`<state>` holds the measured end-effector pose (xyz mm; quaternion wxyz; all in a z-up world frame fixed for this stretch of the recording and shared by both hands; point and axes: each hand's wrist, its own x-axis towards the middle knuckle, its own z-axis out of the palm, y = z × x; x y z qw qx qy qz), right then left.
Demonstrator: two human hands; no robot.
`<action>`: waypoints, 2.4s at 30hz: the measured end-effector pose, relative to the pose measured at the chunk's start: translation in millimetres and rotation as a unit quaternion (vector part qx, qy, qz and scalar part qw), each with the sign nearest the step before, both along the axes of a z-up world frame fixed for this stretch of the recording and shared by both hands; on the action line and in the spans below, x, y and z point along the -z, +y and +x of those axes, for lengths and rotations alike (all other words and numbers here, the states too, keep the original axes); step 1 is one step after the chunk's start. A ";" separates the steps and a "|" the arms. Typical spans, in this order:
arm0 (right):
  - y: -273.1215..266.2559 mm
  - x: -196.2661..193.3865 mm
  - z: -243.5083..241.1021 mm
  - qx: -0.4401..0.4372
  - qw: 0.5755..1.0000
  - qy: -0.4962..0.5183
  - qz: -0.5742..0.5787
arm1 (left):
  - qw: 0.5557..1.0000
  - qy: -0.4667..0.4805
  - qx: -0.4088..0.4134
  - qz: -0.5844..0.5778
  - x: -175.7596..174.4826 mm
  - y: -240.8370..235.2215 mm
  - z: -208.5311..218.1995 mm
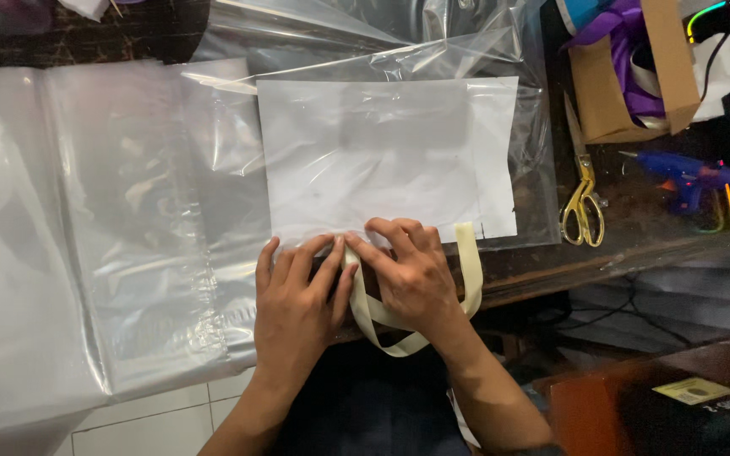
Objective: The person constructs a paper and plastic bag by applying adhesive with a glue gun to attach a ribbon handle to a white cardstock base, then inserts the assembly into a clear plastic sleeve.
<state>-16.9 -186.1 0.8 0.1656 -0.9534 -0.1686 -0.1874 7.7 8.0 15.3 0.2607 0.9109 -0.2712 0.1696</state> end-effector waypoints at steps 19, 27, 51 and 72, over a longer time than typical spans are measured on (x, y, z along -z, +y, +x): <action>-62.9 -3.4 -66.3 0.184 0.982 0.033 0.030 | 0.989 -0.010 0.013 0.145 -3.6 -15.4 -23.5; -65.1 -17.9 -67.2 0.195 0.979 0.052 -0.036 | 0.991 -0.020 0.024 0.127 -2.4 -6.5 -18.8; -51.8 -43.3 -91.7 0.179 0.941 -0.078 0.278 | 0.954 0.230 0.149 -0.120 -71.4 -8.2 52.4; -55.4 -14.1 -89.4 0.158 0.966 0.023 0.204 | 0.914 0.264 0.081 -0.297 -62.8 -10.3 40.1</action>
